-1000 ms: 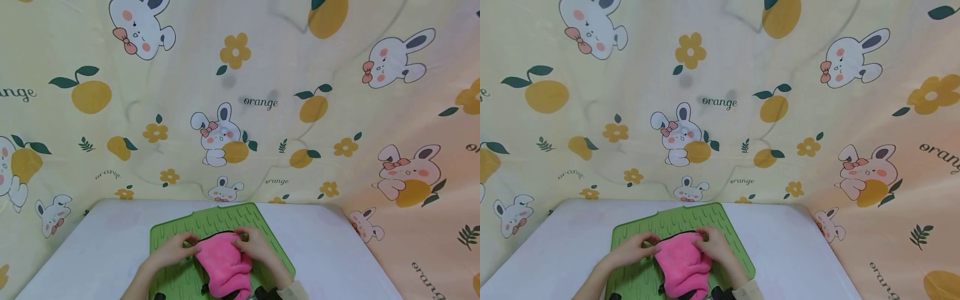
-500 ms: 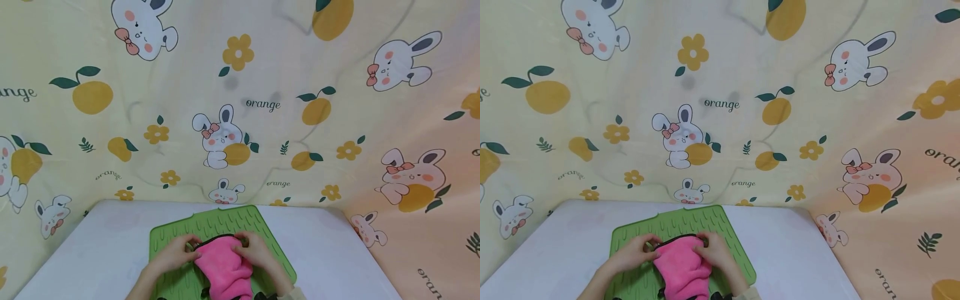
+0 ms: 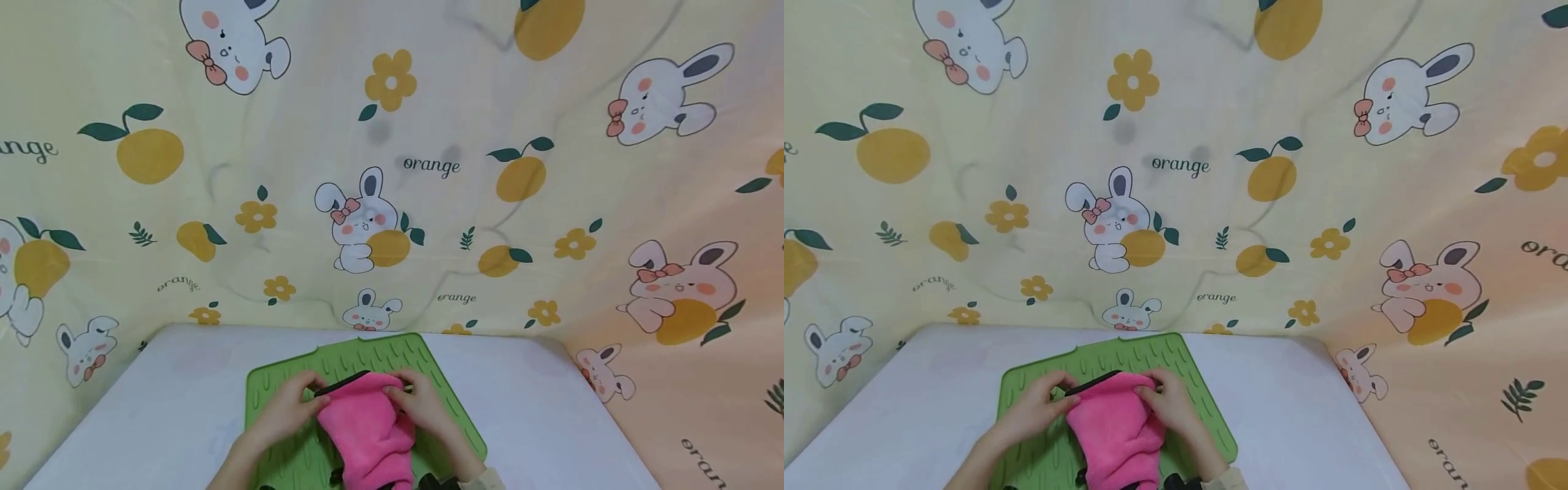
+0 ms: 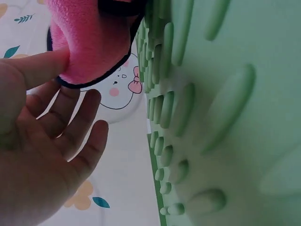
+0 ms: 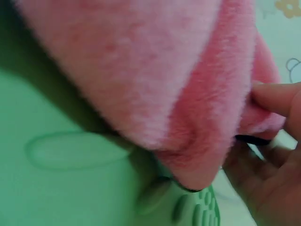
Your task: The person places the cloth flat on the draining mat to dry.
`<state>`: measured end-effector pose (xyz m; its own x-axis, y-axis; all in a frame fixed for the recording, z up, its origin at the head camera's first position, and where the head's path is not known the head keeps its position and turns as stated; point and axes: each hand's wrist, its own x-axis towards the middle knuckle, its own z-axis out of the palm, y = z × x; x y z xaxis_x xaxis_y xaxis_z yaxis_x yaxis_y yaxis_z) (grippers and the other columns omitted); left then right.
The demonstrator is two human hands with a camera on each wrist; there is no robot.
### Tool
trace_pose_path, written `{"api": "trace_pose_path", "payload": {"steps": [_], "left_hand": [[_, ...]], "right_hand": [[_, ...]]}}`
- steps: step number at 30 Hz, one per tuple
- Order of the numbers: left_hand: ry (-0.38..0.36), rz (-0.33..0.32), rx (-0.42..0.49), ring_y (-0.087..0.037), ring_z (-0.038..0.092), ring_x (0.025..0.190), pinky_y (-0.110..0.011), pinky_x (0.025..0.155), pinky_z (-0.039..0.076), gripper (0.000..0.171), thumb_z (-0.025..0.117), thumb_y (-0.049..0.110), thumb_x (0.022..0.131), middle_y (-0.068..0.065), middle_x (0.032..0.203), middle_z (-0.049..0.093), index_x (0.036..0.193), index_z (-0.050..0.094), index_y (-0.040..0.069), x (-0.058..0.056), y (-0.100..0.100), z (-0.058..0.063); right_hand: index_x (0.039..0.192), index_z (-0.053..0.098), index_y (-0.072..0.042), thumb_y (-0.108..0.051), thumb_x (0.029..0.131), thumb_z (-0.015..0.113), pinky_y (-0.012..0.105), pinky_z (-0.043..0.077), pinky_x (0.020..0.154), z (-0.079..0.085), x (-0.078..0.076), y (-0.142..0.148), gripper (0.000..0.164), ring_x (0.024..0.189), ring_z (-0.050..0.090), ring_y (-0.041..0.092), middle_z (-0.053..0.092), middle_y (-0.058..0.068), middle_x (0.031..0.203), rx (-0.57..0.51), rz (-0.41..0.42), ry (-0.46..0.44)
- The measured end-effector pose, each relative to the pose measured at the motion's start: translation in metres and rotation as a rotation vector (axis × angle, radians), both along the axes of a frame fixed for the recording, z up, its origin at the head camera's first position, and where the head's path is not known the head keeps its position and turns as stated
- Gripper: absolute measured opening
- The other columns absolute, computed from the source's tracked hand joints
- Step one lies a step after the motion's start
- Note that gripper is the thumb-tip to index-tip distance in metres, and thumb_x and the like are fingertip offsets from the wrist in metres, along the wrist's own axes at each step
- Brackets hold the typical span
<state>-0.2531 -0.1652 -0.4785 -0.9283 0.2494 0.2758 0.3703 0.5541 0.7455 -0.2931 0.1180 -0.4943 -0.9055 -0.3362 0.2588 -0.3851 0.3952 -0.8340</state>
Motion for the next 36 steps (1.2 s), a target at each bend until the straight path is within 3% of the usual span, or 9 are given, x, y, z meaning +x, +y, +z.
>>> {"api": "trace_pose_path", "payload": {"steps": [5,12,16,19,26,31,36], "left_hand": [[-0.073,0.022,0.001,-0.017,0.061,0.095,-0.038,0.083,0.054,0.016,0.076,0.027,0.096,0.004,0.1,0.068,0.102,0.068,0.014,-0.002,0.001,0.005],[-0.13,-0.054,0.013,-0.02,0.062,0.103,-0.045,0.088,0.052,0.022,0.067,0.038,0.102,0.005,0.102,0.068,0.104,0.064,0.017,0.0,0.004,0.007],[-0.126,-0.064,0.047,-0.022,0.063,0.107,-0.05,0.095,0.051,0.019,0.068,0.035,0.102,0.004,0.102,0.067,0.105,0.063,0.016,0.001,0.001,0.007],[-0.111,-0.075,0.078,-0.021,0.063,0.104,-0.046,0.094,0.053,0.018,0.07,0.028,0.101,0.002,0.101,0.067,0.108,0.065,0.013,0.001,-0.003,0.009],[-0.1,-0.108,0.095,-0.012,0.062,0.08,-0.028,0.065,0.055,0.017,0.067,0.009,0.101,-0.007,0.104,0.066,0.117,0.065,0.005,-0.004,-0.014,0.01],[0.005,-0.089,0.022,-0.012,0.061,0.084,-0.028,0.072,0.054,0.015,0.068,-0.001,0.097,-0.005,0.105,0.068,0.11,0.068,0.006,-0.007,-0.022,0.004],[0.002,-0.089,-0.077,-0.013,0.065,0.086,-0.029,0.074,0.054,0.014,0.069,-0.004,0.094,-0.002,0.1,0.07,0.1,0.072,0.008,-0.008,-0.026,-0.003]], "right_hand": [[0.111,0.077,-0.009,-0.005,0.097,0.071,0.026,0.054,0.079,0.009,0.0,-0.001,0.015,0.093,0.063,0.013,0.068,0.004,0.103,-0.124,-0.092,0.077],[0.109,0.079,-0.009,0.0,0.095,0.073,0.023,0.053,0.074,0.02,-0.002,0.004,0.018,0.09,0.061,0.014,0.069,0.005,0.102,-0.232,-0.222,0.187],[0.113,0.078,-0.009,0.001,0.096,0.071,0.021,0.052,0.078,0.022,-0.006,0.013,0.021,0.094,0.06,0.014,0.069,0.005,0.106,-0.253,-0.3,0.163],[0.116,0.077,-0.009,0.0,0.096,0.071,0.02,0.052,0.083,0.022,-0.007,0.02,0.022,0.099,0.062,0.016,0.069,0.006,0.109,-0.248,-0.339,0.139],[0.114,0.078,-0.006,-0.001,0.094,0.074,0.028,0.054,0.084,0.01,-0.015,0.032,0.021,0.1,0.064,0.025,0.069,0.009,0.106,-0.092,-0.373,0.188],[0.116,0.078,-0.007,0.0,0.093,0.074,0.044,0.054,0.089,-0.002,-0.02,0.036,0.024,0.103,0.065,0.029,0.067,0.01,0.107,0.07,-0.353,0.161],[0.115,0.077,-0.004,0.002,0.089,0.076,0.054,0.053,0.092,-0.01,-0.018,0.039,0.027,0.107,0.065,0.037,0.068,0.014,0.107,0.226,-0.249,0.136]]}}
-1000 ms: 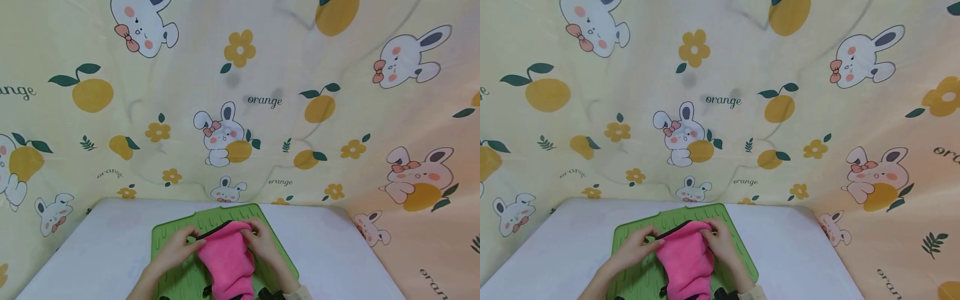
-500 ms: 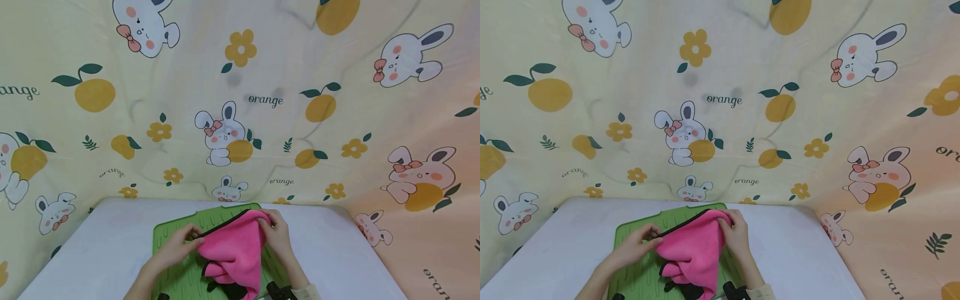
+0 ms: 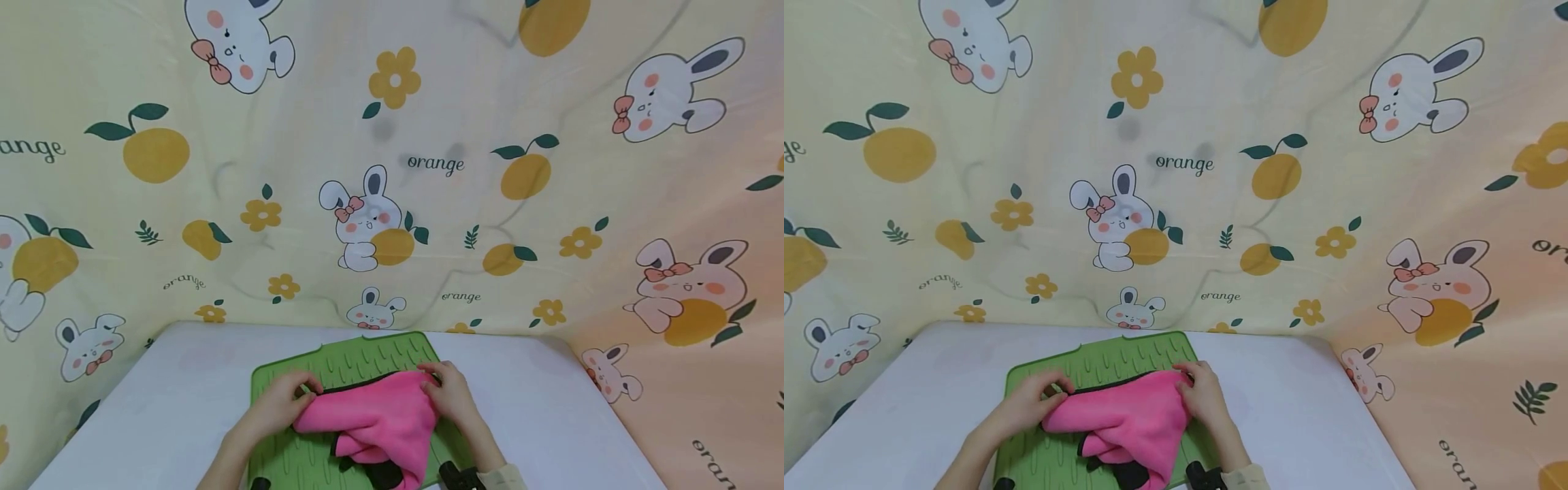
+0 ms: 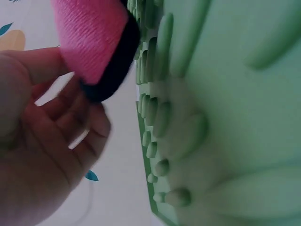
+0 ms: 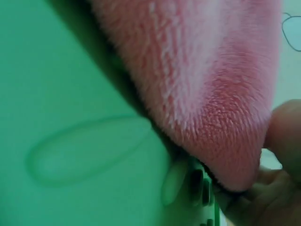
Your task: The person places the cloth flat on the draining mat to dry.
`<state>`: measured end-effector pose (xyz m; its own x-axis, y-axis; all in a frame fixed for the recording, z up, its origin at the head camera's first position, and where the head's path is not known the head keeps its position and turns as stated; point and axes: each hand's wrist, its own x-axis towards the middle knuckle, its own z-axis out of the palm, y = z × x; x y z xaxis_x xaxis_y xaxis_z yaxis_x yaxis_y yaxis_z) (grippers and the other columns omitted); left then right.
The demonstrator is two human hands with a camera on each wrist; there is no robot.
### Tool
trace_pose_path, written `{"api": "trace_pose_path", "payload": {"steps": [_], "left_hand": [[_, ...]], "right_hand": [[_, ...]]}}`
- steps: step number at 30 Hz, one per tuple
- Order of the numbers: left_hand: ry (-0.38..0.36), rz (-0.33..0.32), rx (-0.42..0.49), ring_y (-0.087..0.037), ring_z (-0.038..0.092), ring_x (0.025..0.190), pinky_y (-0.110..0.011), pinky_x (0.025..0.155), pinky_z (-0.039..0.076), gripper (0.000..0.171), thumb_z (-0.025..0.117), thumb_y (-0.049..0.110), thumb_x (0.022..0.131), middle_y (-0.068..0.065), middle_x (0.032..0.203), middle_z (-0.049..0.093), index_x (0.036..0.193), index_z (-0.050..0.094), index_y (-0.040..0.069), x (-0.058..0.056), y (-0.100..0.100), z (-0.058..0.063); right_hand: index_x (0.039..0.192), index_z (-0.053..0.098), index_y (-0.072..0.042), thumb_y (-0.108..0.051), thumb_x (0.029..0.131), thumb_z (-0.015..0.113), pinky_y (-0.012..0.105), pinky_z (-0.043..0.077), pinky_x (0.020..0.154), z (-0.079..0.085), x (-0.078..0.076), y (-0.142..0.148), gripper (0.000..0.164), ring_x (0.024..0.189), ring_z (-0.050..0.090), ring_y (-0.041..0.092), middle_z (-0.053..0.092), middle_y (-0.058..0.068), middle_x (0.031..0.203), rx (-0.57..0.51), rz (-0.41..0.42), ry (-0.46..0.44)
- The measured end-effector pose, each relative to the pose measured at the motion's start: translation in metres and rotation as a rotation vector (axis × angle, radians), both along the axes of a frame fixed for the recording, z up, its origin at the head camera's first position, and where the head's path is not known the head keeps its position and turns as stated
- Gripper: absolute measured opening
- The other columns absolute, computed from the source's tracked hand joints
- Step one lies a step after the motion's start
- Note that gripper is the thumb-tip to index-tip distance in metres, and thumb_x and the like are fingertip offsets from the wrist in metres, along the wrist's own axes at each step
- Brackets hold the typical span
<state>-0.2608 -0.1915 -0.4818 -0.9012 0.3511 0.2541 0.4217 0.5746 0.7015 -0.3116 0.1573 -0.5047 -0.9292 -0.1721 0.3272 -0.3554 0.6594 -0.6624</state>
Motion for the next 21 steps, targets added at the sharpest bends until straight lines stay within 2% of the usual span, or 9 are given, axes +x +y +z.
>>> {"api": "trace_pose_path", "payload": {"steps": [4,9,12,16,21], "left_hand": [[-0.047,-0.031,-0.038,-0.016,0.067,0.088,-0.029,0.074,0.054,0.013,0.068,-0.004,0.093,-0.003,0.099,0.072,0.097,0.073,0.008,0.0,-0.002,-0.005],[-0.137,-0.049,-0.013,-0.024,0.069,0.094,-0.03,0.075,0.056,0.008,0.067,0.001,0.097,-0.007,0.103,0.072,0.104,0.071,0.003,-0.001,-0.006,-0.005],[-0.196,-0.073,-0.011,-0.027,0.068,0.097,-0.033,0.076,0.056,0.009,0.068,0.007,0.098,-0.008,0.104,0.071,0.105,0.07,0.002,-0.001,-0.01,-0.003],[-0.258,-0.1,-0.022,-0.025,0.066,0.097,-0.034,0.074,0.055,0.01,0.07,0.013,0.098,-0.005,0.101,0.07,0.102,0.069,0.004,0.002,-0.018,0.002],[-0.298,-0.129,-0.027,-0.021,0.063,0.093,-0.035,0.072,0.053,0.014,0.077,0.016,0.093,-0.003,0.098,0.069,0.099,0.068,0.006,0.003,-0.028,0.006]], "right_hand": [[0.114,0.077,-0.004,0.002,0.089,0.075,0.056,0.052,0.095,-0.001,0.002,0.002,0.026,0.111,0.065,0.039,0.07,0.014,0.111,0.057,0.049,-0.031],[0.116,0.076,-0.003,-0.004,0.091,0.075,0.057,0.051,0.097,0.004,0.002,0.006,0.026,0.112,0.065,0.04,0.07,0.015,0.112,0.016,0.044,-0.045],[0.118,0.076,-0.004,-0.007,0.092,0.074,0.054,0.052,0.097,0.008,0.002,0.011,0.026,0.111,0.066,0.038,0.069,0.014,0.113,-0.01,0.019,-0.084],[0.119,0.075,-0.006,-0.009,0.092,0.075,0.043,0.057,0.085,0.014,0.003,0.021,0.028,0.103,0.07,0.032,0.068,0.014,0.113,-0.021,0.005,-0.131],[0.113,0.077,-0.006,-0.008,0.088,0.077,0.032,0.055,0.071,0.021,0.004,0.033,0.024,0.094,0.07,0.026,0.071,0.011,0.111,-0.001,0.087,-0.186]]}}
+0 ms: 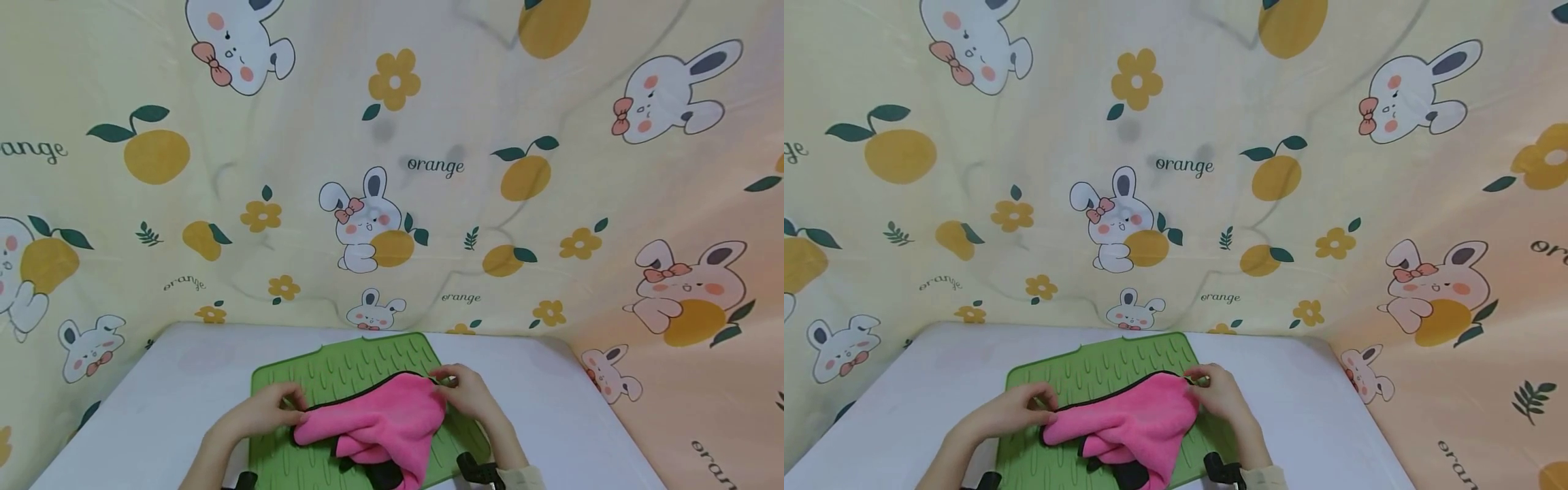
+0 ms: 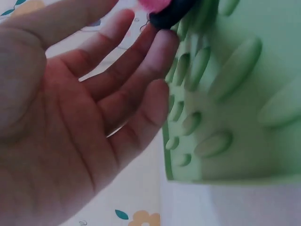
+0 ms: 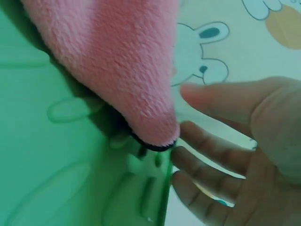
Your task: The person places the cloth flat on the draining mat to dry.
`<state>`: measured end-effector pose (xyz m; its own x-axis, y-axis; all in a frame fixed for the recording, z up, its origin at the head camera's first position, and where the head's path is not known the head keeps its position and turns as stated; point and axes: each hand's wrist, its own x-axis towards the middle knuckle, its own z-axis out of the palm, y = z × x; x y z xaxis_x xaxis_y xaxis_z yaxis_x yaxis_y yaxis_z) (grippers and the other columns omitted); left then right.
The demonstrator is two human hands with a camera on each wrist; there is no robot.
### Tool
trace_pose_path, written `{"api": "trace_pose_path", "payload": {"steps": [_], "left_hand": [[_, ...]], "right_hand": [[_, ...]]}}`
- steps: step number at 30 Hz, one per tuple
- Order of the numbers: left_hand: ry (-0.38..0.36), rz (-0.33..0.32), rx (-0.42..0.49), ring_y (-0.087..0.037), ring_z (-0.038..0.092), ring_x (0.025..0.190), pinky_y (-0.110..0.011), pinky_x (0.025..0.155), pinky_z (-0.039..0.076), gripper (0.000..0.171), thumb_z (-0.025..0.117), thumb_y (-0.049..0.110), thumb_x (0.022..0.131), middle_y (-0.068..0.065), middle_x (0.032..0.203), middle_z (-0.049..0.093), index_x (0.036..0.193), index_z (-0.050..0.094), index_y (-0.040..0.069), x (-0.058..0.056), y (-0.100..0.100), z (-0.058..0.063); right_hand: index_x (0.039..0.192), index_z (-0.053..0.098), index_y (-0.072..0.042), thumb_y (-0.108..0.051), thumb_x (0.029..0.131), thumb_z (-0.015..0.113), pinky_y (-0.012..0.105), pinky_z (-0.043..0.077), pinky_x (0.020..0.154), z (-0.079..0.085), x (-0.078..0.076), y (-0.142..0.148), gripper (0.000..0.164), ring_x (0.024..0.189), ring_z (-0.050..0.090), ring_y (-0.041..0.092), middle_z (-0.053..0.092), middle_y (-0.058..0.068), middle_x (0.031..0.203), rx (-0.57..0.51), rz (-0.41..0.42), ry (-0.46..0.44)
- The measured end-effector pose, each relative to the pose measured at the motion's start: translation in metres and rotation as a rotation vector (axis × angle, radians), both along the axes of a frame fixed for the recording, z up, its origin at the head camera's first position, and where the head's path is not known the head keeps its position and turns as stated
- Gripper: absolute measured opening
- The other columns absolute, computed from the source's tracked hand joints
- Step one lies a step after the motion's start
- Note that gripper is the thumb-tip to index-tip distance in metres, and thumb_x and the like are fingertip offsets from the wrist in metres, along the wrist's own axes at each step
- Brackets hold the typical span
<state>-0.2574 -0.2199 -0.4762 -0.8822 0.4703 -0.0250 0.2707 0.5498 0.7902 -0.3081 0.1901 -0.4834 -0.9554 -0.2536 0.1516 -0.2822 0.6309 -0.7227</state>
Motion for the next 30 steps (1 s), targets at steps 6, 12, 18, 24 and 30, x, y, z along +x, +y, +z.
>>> {"api": "trace_pose_path", "payload": {"steps": [6,12,18,24,30], "left_hand": [[-0.048,-0.039,0.0,-0.023,0.066,0.09,-0.039,0.077,0.055,0.023,0.085,0.013,0.083,-0.003,0.092,0.07,0.097,0.068,0.006,0.002,-0.006,0.0],[-0.068,-0.047,0.004,-0.017,0.061,0.08,-0.03,0.069,0.052,0.022,0.085,0.009,0.082,-0.002,0.086,0.066,0.094,0.067,0.005,0.003,-0.004,-0.003],[-0.05,-0.027,0.005,-0.018,0.056,0.078,-0.029,0.066,0.048,0.019,0.082,0.007,0.085,-0.003,0.085,0.061,0.093,0.064,0.007,0.005,-0.002,-0.001],[0.017,0.043,0.078,-0.019,0.06,0.08,-0.028,0.062,0.049,0.013,0.072,0.0,0.091,-0.007,0.098,0.065,0.099,0.064,0.005,0.004,-0.001,0.004],[0.206,0.178,0.103,-0.017,0.063,0.087,-0.027,0.07,0.054,0.02,0.063,-0.008,0.094,-0.008,0.107,0.065,0.1,0.072,0.009,-0.002,0.0,0.005]], "right_hand": [[0.112,0.078,-0.005,-0.012,0.085,0.083,0.027,0.053,0.067,-0.002,-0.002,0.007,0.028,0.081,0.064,0.016,0.072,0.013,0.111,0.034,0.132,-0.073],[0.109,0.078,-0.007,-0.013,0.083,0.085,0.028,0.052,0.07,-0.006,-0.002,0.006,0.028,0.077,0.062,0.011,0.073,0.007,0.102,0.081,0.153,-0.08],[0.103,0.077,-0.01,-0.01,0.086,0.082,0.032,0.053,0.072,-0.006,0.0,0.003,0.018,0.084,0.065,0.015,0.073,0.003,0.093,0.074,0.152,-0.072],[0.106,0.077,-0.013,-0.003,0.09,0.075,0.027,0.053,0.063,-0.01,-0.003,-0.003,0.019,0.077,0.066,0.011,0.072,0.002,0.094,-0.026,0.033,0.017],[0.112,0.077,-0.013,-0.001,0.093,0.074,0.026,0.055,0.064,-0.011,-0.007,-0.01,0.023,0.078,0.067,0.014,0.07,0.006,0.101,-0.17,-0.133,0.153]]}}
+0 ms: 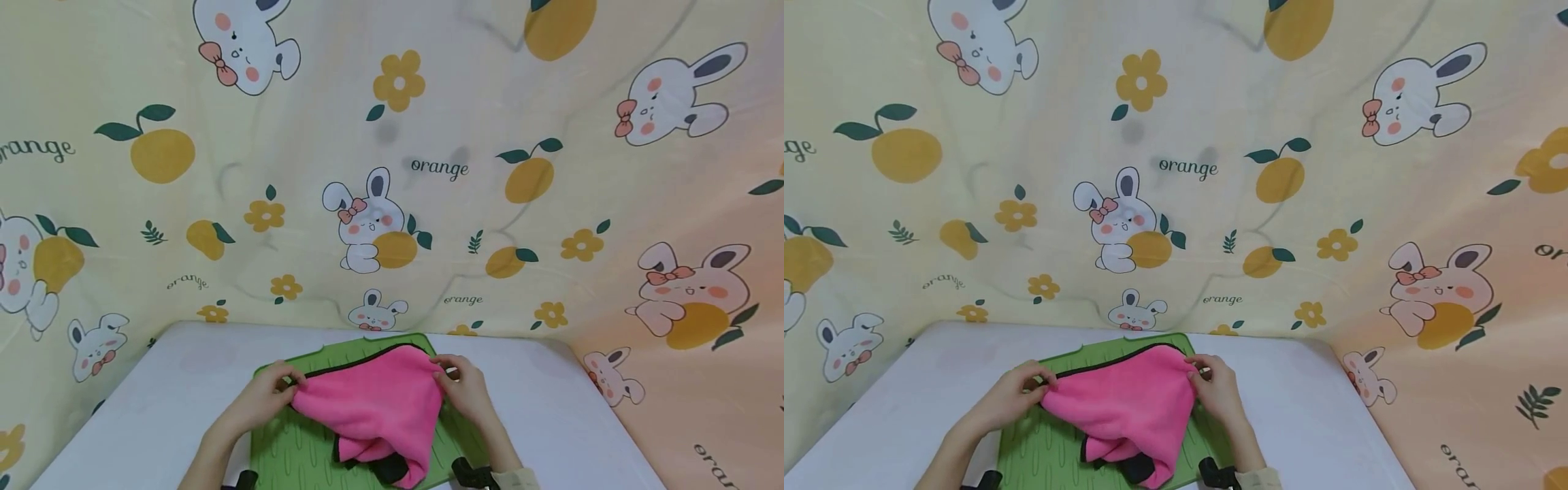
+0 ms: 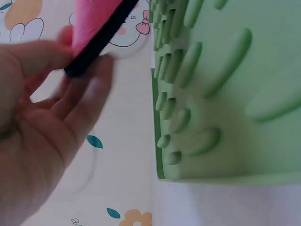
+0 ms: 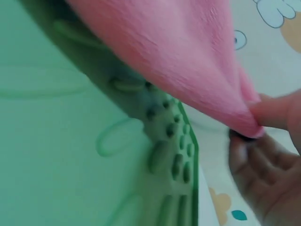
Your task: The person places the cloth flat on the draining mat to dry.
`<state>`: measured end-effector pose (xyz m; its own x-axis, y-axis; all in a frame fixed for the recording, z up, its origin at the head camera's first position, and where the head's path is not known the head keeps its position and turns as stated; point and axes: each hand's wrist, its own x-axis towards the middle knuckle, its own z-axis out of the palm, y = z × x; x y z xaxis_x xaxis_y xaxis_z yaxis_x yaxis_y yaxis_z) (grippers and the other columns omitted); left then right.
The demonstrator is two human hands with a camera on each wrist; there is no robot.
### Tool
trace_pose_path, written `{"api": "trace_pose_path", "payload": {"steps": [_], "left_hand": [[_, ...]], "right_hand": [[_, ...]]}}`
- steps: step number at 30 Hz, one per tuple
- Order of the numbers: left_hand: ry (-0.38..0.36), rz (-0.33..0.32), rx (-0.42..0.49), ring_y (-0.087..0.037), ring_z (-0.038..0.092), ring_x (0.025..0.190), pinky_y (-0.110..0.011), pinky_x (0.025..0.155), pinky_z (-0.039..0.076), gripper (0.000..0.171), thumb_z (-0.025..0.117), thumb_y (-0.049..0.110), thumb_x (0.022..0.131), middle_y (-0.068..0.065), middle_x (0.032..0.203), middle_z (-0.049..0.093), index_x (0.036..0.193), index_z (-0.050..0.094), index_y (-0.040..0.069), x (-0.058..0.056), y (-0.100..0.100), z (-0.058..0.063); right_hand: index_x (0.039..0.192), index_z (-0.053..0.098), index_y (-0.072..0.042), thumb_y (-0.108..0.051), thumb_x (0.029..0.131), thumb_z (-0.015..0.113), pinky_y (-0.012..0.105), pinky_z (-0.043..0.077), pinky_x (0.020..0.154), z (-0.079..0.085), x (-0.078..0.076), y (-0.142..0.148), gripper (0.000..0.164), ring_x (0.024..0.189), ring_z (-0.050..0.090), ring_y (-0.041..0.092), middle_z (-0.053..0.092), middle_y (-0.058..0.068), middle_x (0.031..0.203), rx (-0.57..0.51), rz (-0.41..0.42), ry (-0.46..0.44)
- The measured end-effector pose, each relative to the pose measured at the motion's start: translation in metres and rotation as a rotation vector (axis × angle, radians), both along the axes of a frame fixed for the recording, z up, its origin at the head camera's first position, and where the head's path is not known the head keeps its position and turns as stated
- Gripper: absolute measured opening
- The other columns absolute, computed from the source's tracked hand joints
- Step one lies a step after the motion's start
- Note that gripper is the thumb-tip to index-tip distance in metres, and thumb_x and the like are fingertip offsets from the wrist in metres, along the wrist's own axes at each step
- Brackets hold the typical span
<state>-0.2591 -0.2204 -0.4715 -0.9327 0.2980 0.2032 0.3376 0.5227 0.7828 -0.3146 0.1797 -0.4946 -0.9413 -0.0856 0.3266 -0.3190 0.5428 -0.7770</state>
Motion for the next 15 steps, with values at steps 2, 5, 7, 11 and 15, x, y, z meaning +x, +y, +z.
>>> {"api": "trace_pose_path", "payload": {"steps": [2,5,7,11,15], "left_hand": [[0.041,0.056,-0.005,-0.018,0.063,0.094,-0.028,0.076,0.055,0.024,0.062,-0.009,0.096,-0.005,0.104,0.062,0.098,0.075,0.011,-0.001,0.0,0.001],[0.066,0.109,-0.019,-0.02,0.062,0.099,-0.029,0.08,0.055,0.027,0.06,-0.01,0.098,-0.003,0.103,0.06,0.098,0.078,0.01,-0.002,0.002,0.002],[0.074,0.127,-0.042,-0.022,0.063,0.102,-0.032,0.083,0.056,0.027,0.06,-0.011,0.098,-0.004,0.105,0.061,0.103,0.079,0.007,-0.002,0.002,0.001],[0.077,0.105,-0.121,-0.036,0.061,0.116,-0.048,0.096,0.054,0.025,0.065,-0.005,0.096,-0.012,0.12,0.062,0.119,0.074,-0.002,-0.002,0.003,-0.004],[0.035,0.042,-0.195,-0.053,0.048,0.133,-0.065,0.109,0.041,0.046,0.072,0.007,0.094,-0.028,0.141,0.053,0.135,0.062,-0.01,-0.001,0.003,-0.011]], "right_hand": [[0.113,0.078,-0.013,-0.001,0.092,0.076,0.026,0.056,0.069,-0.001,-0.002,-0.002,0.023,0.08,0.069,0.016,0.07,0.007,0.102,-0.012,-0.05,0.05],[0.111,0.078,-0.011,-0.001,0.092,0.076,0.025,0.056,0.07,-0.003,-0.003,-0.006,0.022,0.08,0.069,0.018,0.069,0.008,0.101,-0.025,-0.082,0.083],[0.11,0.079,-0.01,0.0,0.093,0.076,0.024,0.055,0.067,-0.005,-0.003,-0.008,0.02,0.079,0.068,0.018,0.068,0.008,0.1,-0.028,-0.07,0.08],[0.11,0.079,-0.008,0.001,0.094,0.072,0.027,0.054,0.068,-0.012,-0.002,-0.01,0.019,0.085,0.066,0.02,0.067,0.009,0.102,0.014,-0.036,0.025],[0.113,0.078,-0.005,0.0,0.093,0.071,0.041,0.055,0.085,-0.016,-0.001,-0.01,0.022,0.1,0.067,0.029,0.068,0.01,0.105,0.115,0.003,-0.002]]}}
